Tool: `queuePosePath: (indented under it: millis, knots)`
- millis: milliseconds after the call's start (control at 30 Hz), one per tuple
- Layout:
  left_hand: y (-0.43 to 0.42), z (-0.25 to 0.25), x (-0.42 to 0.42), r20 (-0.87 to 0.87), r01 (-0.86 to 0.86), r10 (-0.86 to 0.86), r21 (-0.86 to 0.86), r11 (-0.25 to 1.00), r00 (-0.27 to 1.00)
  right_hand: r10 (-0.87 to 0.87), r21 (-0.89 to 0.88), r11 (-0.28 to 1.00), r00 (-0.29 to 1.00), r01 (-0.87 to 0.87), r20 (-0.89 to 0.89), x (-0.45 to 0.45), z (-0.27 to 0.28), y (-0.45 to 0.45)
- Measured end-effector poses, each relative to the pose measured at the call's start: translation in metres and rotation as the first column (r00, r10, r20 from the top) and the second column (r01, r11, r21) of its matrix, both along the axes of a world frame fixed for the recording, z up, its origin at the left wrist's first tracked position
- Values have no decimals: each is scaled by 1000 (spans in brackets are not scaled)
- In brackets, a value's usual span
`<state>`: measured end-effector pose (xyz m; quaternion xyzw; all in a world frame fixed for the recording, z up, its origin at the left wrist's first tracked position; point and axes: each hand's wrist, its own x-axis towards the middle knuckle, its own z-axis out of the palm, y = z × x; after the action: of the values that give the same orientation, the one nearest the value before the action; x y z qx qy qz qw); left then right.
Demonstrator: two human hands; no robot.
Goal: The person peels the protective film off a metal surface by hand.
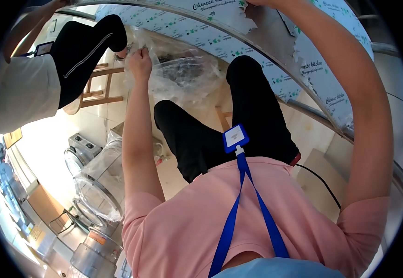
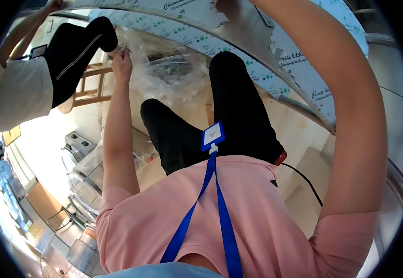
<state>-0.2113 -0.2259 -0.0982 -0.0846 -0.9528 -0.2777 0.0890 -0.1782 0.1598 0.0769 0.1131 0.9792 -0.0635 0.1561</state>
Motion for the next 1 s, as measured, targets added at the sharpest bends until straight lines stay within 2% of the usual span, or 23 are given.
queuePosePath:
  millis: [33,67,133,200,233,333,367,433,467,500,533,567,633,667,700,733,767,833,933,1000]
  knots:
    - [-3,-5,-2,12,8,-8,-2,1000,1000,-248,-181,957,964,229,-93,5,7,-5]
    - [-3,-10,-6,21,19,-19,-1,1000,1000,-149,-118,984,975,131,-162,2,-3,3]
    - [-3,-24,-17,50,-74,73,29,997,996,61,22,998,961,-57,-269,-1,-30,20]
    - [-7,-32,-25,109,-148,143,37,988,984,-120,-291,953,988,86,-99,0,-28,33]
    - [-9,-36,-31,75,-145,143,18,989,987,-189,-431,886,982,172,4,1,-25,36]
    - [-10,-49,-42,43,-142,139,67,988,989,-345,-535,778,936,329,75,-3,-36,42]
    - [-10,-53,-45,32,-105,102,88,991,994,-303,-456,835,949,308,86,-4,-37,45]
    - [-11,-70,-58,18,-97,97,-20,995,995,-225,-286,925,967,250,118,1,-10,28]
    - [-12,-80,-63,11,-94,95,-74,993,995,92,-109,991,989,-79,117,-5,-18,35]
    - [-14,-87,-66,-32,-65,62,-107,992,998,395,59,910,902,-410,174,-18,-36,48]
    - [-16,-92,-68,-73,-39,29,-141,989,997,639,193,694,717,-693,278,-26,-50,57]
    - [-17,-96,-68,-115,-16,-5,-175,984,993,684,240,637,680,-733,264,-30,-58,59]
    - [-11,-90,-61,-95,-75,65,-105,992,993,766,337,508,595,-793,244,-34,-63,57]
    - [-7,-84,-58,-84,-105,99,-71,992,992,602,292,747,794,-597,86,-30,-63,54]
    - [-6,-80,-59,-17,-106,106,-45,993,994,368,199,915,928,-351,-55,-21,-55,43]
    - [-5,-77,-60,50,-109,110,-20,994,993,89,68,995,982,-79,-165,-12,-47,34]
    - [-3,-74,-62,116,-112,111,5,994,987,58,-36,997,988,-63,-142,-6,-37,30]
    - [1,-69,-64,130,-159,159,-12,987,979,-2,-240,971,996,-20,-89,3,-20,31]
    - [13,-49,-66,158,-151,168,-118,982,973,-227,-332,923,972,194,-62,8,-25,31]
    - [16,-38,-65,161,-74,124,-285,956,979,-74,-210,976,994,55,-83,8,-15,26]
